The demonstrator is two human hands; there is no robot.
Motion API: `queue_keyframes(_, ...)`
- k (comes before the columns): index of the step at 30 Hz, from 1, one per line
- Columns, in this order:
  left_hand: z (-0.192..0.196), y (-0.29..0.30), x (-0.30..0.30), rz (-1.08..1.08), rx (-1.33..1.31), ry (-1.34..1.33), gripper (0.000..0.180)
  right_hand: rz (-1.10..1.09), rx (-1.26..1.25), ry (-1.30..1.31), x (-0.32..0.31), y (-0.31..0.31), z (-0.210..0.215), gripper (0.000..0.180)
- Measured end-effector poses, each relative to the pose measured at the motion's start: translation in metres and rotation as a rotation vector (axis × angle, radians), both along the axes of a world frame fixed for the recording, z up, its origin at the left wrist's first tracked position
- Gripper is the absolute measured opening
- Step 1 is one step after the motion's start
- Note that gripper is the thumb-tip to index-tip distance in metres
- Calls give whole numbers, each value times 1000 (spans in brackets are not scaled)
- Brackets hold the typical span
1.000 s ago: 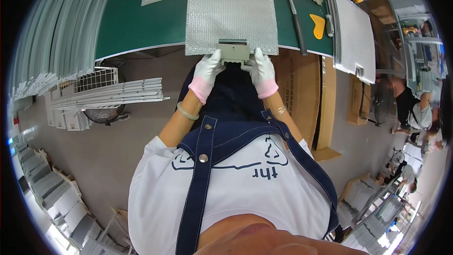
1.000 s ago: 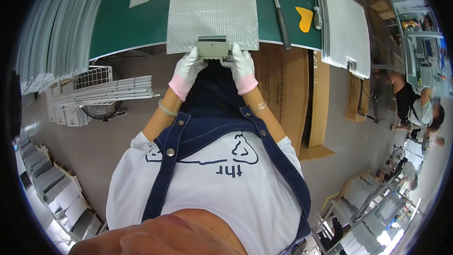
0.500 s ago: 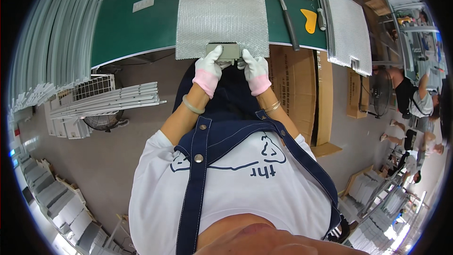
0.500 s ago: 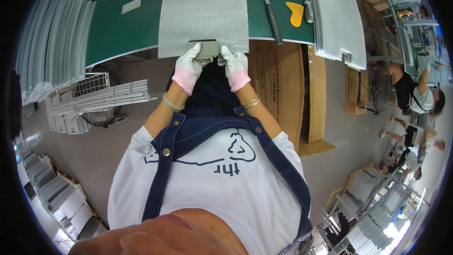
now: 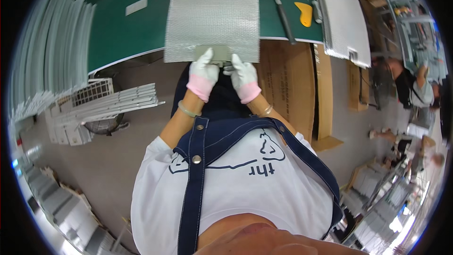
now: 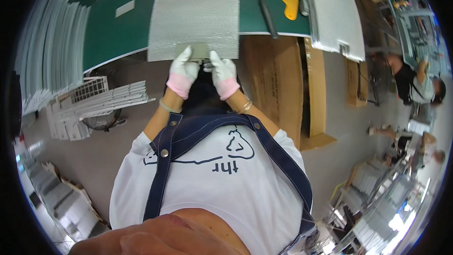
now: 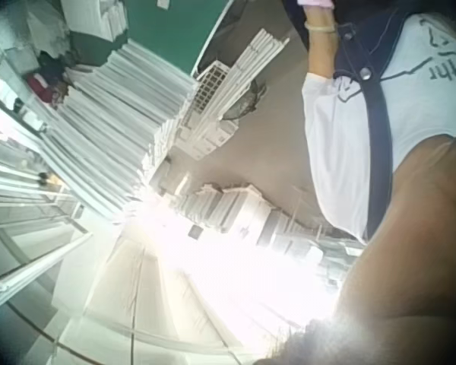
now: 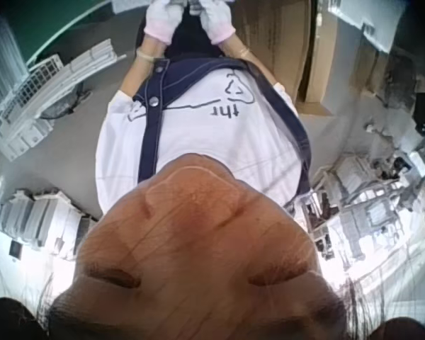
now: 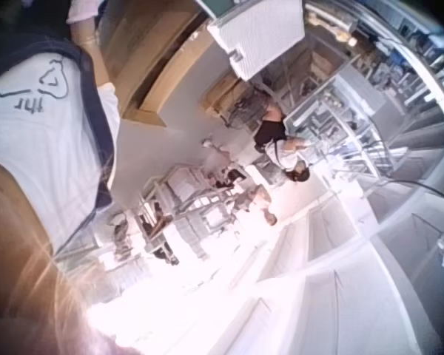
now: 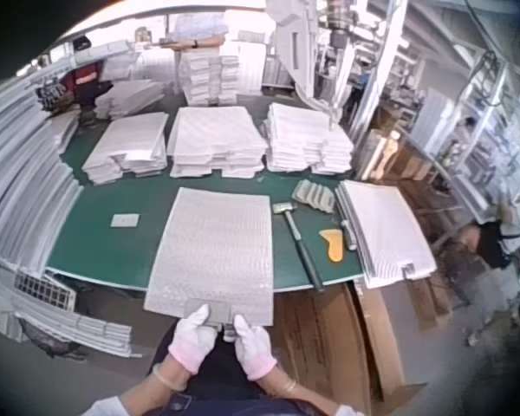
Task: Assembling industrial air filters by placing metal mesh layers into metal frames and securing them using a pneumatic press.
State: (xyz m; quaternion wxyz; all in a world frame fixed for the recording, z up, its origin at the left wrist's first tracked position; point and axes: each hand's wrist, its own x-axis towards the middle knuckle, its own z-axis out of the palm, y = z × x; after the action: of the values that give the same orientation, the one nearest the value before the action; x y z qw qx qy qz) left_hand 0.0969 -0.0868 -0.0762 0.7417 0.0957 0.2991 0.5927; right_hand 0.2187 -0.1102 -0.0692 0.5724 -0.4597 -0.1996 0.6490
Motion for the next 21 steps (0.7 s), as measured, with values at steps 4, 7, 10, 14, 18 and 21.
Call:
queue_keyframes(4, 2, 4, -25, 14, -66, -20, 28, 535, -10, -131, -2, -30, 10, 43)
queue_keyframes(7, 7, 0, -38, 21, -98, 44, 26, 990, 26, -280, 20, -33, 51, 38)
queue_keyframes(10, 10, -7, -36, 51, -13, 14, 23, 843, 123, -424, 28, -2, 97, 28)
queue_keyframes(14, 13, -3, -24, 118, -57, 44, 21, 569, 688, -1204, 11, 56, 109, 26)
queue_keyframes(18, 13, 1, -17, 216, -91, 14, 23, 592, 1330, -1780, -20, 115, 73, 42)
queue_keyframes(21, 16, 3, -10, 354, -125, 47, 21, 754, 1348, -1929, -29, 124, 59, 47)
